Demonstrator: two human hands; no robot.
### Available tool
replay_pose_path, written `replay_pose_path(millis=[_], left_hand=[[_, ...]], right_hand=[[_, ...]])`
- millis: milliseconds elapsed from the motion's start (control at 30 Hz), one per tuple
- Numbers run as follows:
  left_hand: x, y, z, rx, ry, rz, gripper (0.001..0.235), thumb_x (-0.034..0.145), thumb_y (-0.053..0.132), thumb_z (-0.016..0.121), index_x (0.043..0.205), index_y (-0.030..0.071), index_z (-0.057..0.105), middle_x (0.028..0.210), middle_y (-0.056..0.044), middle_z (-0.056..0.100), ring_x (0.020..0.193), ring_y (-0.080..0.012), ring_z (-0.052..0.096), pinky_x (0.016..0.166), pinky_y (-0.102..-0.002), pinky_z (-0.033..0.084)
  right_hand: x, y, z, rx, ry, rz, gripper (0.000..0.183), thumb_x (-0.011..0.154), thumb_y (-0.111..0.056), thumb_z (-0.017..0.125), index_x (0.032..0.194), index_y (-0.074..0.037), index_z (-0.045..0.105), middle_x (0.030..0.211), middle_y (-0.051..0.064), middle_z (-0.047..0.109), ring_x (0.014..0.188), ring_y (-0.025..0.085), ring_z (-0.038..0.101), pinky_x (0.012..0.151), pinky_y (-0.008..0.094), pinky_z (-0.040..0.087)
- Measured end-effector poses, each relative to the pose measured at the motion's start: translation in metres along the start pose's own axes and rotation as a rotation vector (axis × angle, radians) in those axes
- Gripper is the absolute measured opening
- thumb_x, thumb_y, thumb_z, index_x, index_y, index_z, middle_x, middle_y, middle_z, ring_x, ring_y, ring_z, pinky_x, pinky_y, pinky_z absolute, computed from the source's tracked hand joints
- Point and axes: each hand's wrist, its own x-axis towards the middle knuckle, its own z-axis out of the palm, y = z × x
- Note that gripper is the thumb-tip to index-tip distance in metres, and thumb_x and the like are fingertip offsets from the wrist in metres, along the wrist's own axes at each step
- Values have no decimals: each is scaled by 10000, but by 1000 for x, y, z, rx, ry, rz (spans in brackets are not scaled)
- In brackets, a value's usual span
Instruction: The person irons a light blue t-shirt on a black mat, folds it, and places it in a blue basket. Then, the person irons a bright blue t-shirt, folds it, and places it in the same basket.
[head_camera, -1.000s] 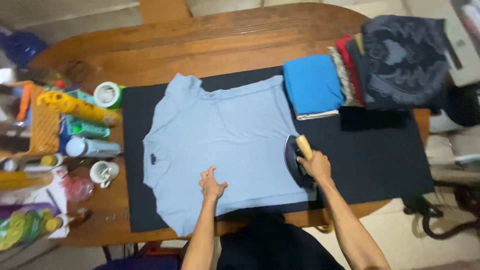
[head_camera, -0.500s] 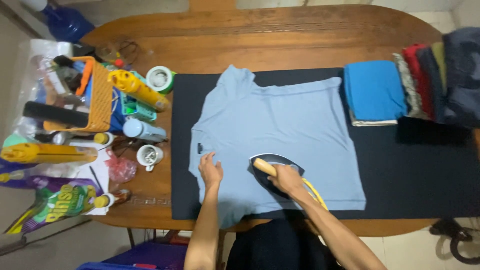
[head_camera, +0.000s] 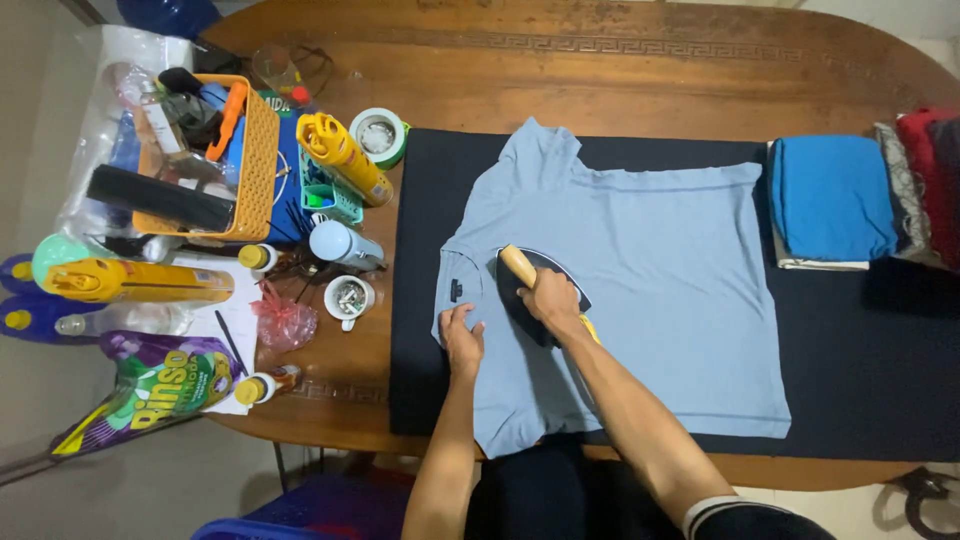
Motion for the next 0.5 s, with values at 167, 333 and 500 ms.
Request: replay_pose_path(millis=[167, 333, 500], left_hand=[[9, -4, 3, 17, -10, -30, 460, 827, 174, 944, 1216, 305, 735, 1203, 46, 631, 1176, -249, 725, 1059, -388, 584], [0, 9, -11, 13, -44, -40, 426, 859, 142, 915, 1218, 279, 731, 1225, -6, 630, 1216, -305, 714, 1083, -441, 584], [-7, 24, -21, 26, -63, -90, 406, 896, 106, 881, 1232, 255, 709, 1269, -17, 618, 1258, -328, 697, 1104, -474, 579]], right_hand=[[-32, 3, -4, -93, -83, -50, 412, 944, -417, 791, 1232, -124, 820, 1148, 212, 845, 1165, 421, 798, 1012, 546, 645], [-41, 35, -1, -42, -78, 26, 428, 909, -464, 813, 1230, -181, 825, 1140, 195, 849, 1168, 412, 798, 1001, 516, 648], [-15, 104, -28, 196, 186, 248, 528, 905, -420, 867, 1229, -8, 806, 1146, 304, 817, 1184, 480, 772, 1015, 583, 611]])
